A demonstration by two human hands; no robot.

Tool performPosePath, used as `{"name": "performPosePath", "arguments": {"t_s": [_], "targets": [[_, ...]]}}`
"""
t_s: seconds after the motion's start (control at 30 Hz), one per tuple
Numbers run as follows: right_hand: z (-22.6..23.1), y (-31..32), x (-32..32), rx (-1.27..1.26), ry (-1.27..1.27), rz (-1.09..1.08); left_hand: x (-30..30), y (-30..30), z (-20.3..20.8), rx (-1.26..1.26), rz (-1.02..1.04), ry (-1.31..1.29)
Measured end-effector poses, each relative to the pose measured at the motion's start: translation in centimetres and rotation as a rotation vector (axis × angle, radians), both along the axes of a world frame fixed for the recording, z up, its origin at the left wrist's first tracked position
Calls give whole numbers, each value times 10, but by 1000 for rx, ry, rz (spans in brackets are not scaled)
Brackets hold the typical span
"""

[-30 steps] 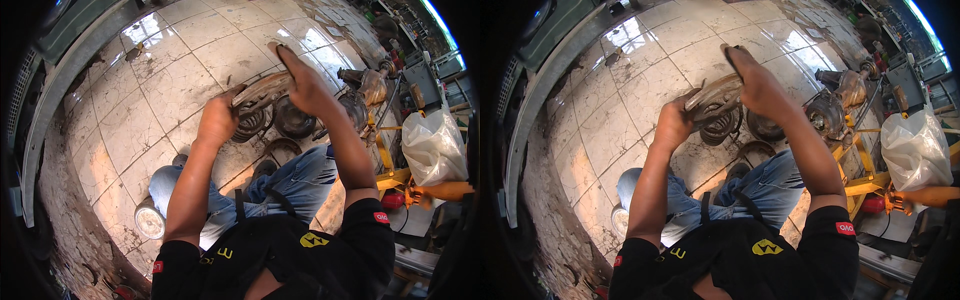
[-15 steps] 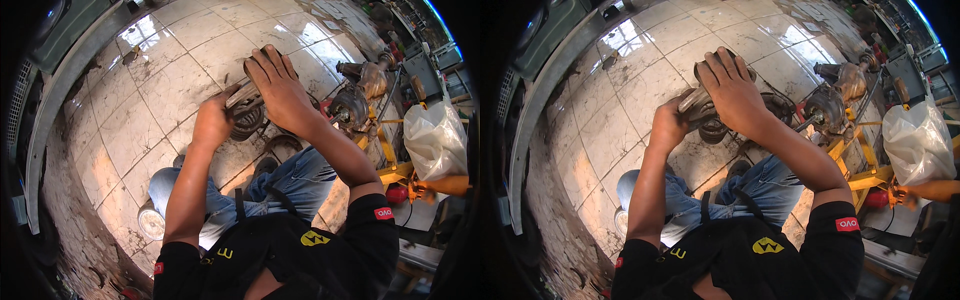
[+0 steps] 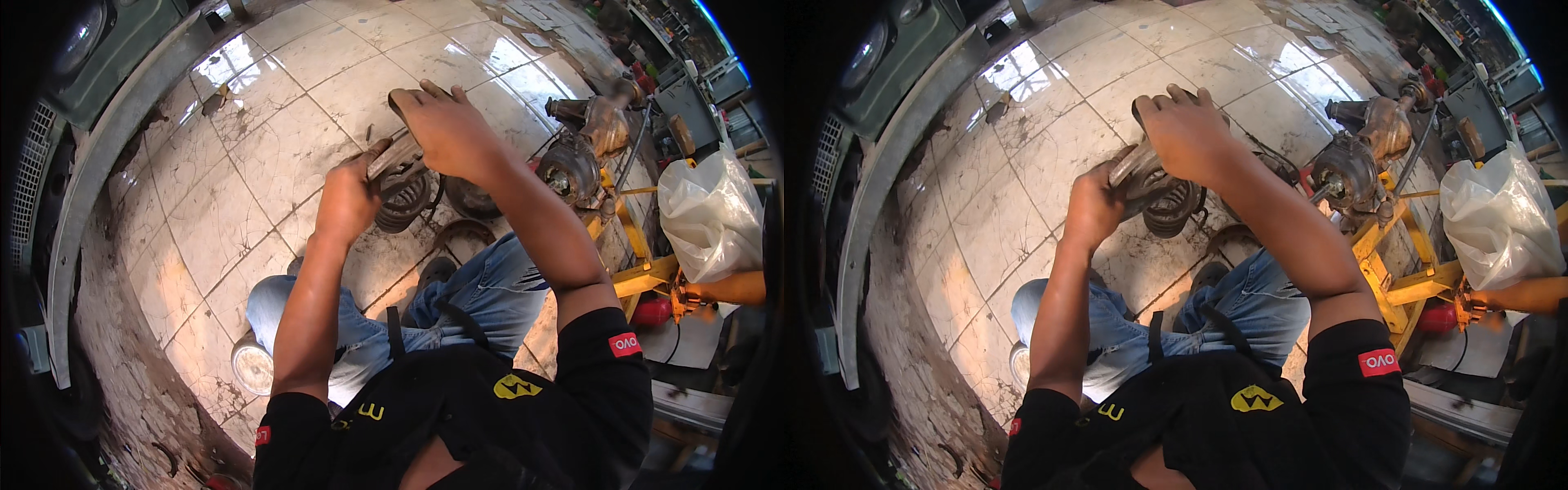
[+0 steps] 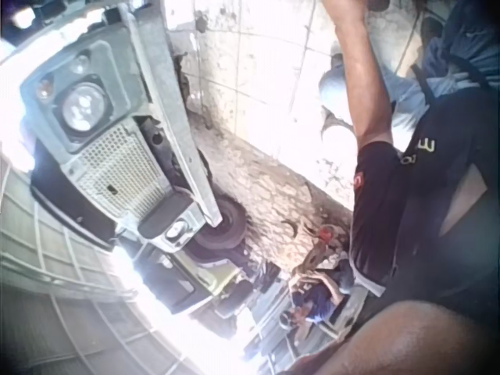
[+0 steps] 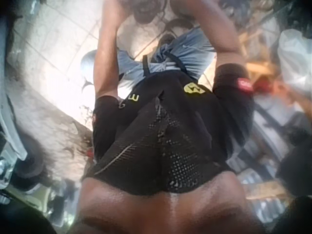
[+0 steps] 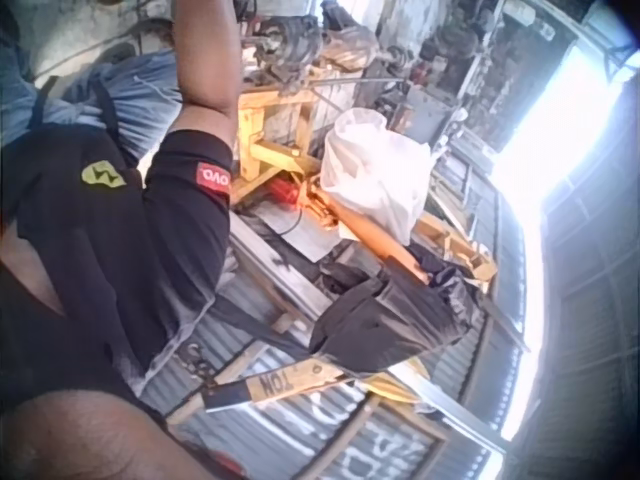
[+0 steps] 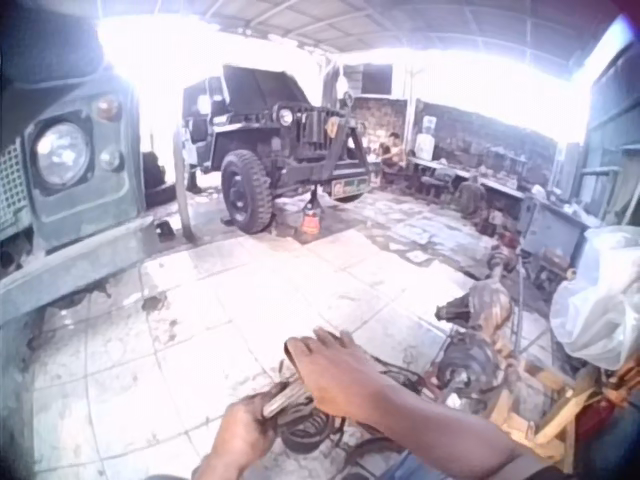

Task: The person sits on the floor and scrubs brake shoes and springs with a sanding block. They rotate the parts to clean different surfaces and set them aside after scrubbing.

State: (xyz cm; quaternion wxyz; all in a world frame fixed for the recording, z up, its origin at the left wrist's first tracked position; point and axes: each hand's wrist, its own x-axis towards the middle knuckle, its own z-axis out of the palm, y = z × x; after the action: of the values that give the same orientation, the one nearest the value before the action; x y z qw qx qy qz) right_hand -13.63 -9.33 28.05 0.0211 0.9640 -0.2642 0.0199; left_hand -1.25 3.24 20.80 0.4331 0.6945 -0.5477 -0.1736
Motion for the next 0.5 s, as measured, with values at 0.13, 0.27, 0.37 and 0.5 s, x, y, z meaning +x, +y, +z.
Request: {"name": "performPosePath", "arguments": {"t_s": [0.13, 0.27, 0.37, 0.5], "targets": [[-17, 9, -11, -135, -253, 85, 1, -2, -7, 18, -14, 77], [-24, 16, -21, -139, -313, 63, -2, -5, -13, -87, -36, -7], [-21, 9, -18, -121, -267, 43, -1, -6, -2, 29, -23, -19], [-7, 1, -8, -21, -112, 11, -4, -4, 0, 23, 18, -7]]}}
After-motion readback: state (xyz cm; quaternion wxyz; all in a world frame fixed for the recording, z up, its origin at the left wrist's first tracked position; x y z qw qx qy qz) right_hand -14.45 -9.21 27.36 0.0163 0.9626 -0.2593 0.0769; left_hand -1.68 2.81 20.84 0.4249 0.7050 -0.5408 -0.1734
